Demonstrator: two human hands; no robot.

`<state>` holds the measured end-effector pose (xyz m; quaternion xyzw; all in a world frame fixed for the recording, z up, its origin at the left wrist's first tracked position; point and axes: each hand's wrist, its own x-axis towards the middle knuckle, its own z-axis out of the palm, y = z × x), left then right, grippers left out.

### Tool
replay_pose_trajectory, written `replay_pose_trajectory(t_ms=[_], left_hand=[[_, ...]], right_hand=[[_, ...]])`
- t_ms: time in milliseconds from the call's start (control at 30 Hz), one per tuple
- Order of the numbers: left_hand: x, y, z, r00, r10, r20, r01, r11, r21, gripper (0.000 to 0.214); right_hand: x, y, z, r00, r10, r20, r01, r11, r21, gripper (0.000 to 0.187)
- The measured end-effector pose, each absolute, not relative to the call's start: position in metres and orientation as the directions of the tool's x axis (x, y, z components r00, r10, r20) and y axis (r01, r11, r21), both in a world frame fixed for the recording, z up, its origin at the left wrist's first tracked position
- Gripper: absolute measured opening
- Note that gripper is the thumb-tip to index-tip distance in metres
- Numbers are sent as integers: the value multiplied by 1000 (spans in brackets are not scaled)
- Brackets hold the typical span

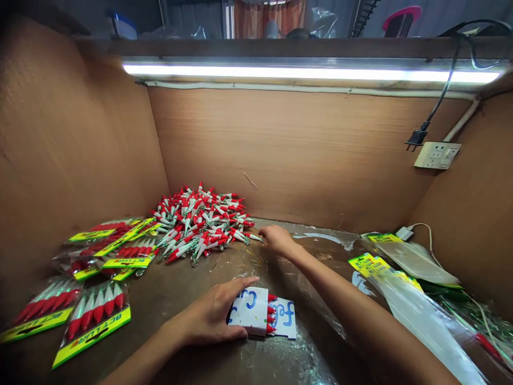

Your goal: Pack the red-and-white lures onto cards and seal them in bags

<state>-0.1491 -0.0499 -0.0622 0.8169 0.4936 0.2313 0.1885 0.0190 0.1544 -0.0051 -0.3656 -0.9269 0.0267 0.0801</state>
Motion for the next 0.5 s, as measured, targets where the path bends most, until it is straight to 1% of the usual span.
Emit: replay_pose_trajectory(t_ms=[100,200,267,367,400,500], left_hand=[[-151,-50,-66,399,899,181,732,-432,527,104],[-150,-49,-64,401,898,183,731,-434,527,106],[-147,-48,-60,402,890,216,710,-452,540,105],[-141,-47,-53,391,869,303,664,-494,562,97],[-139,-46,-52,380,865,327,658,-501,562,94],[-137,-45,-52,346,863,368,672,-502,545,92]], right_hand=[[-24,168,-14,-699,706,114,701,708,-88,25],[-44,174,-23,-682,722,117,718,691,-86,32],[-47,176,-27,-666,734,132,729,678,-88,34],[-39,180,-26,-636,751,176,747,657,-103,33],[-34,181,-23,-625,755,200,751,651,-114,36],[-11,180,-8,-591,750,297,744,649,-160,61]])
